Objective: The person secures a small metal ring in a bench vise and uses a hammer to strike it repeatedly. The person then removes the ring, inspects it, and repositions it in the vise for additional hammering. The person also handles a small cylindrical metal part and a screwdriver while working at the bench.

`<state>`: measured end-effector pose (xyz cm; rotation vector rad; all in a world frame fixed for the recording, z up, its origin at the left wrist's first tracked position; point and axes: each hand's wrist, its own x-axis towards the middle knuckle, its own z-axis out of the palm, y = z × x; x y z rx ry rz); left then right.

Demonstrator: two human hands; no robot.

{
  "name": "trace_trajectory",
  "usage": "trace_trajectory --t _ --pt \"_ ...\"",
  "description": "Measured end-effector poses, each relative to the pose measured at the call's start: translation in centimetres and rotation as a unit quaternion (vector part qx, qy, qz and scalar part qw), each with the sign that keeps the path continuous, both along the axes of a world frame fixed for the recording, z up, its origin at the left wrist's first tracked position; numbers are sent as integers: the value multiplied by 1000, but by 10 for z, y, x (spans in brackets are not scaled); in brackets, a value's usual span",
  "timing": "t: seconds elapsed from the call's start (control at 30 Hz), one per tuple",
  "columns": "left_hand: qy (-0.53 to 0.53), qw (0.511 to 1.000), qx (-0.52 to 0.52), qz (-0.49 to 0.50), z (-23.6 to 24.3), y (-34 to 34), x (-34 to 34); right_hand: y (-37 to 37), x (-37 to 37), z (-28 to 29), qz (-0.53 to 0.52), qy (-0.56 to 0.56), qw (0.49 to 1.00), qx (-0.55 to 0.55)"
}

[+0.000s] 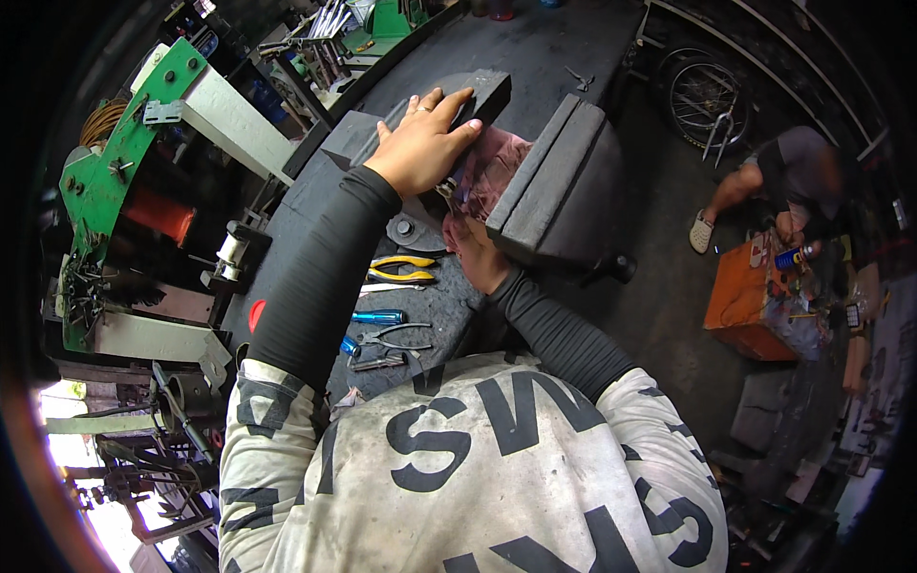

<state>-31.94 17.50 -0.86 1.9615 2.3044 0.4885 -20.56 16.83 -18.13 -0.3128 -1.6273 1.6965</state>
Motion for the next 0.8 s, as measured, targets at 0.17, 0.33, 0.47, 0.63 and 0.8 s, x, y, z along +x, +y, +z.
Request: trace_trajectory --t 0.17,0.33,0.47,0.63,0.8 --pt "30 1000 -5 -2 0 2 1 9 5 10 82 30 993 -80" --pt "42 999 -10 0 -1 0 0 16 6 16 133 4 987 -92" --pt "40 999 -13 1 0 0 0 19 7 11 110 -36 991 -66" --pt "51 999 -7 2 -2 -1 1 20 9 13 117 -45 990 -65" --pt "35 999 23 -5 -6 0 1 16 5 14 89 -35 994 -48"
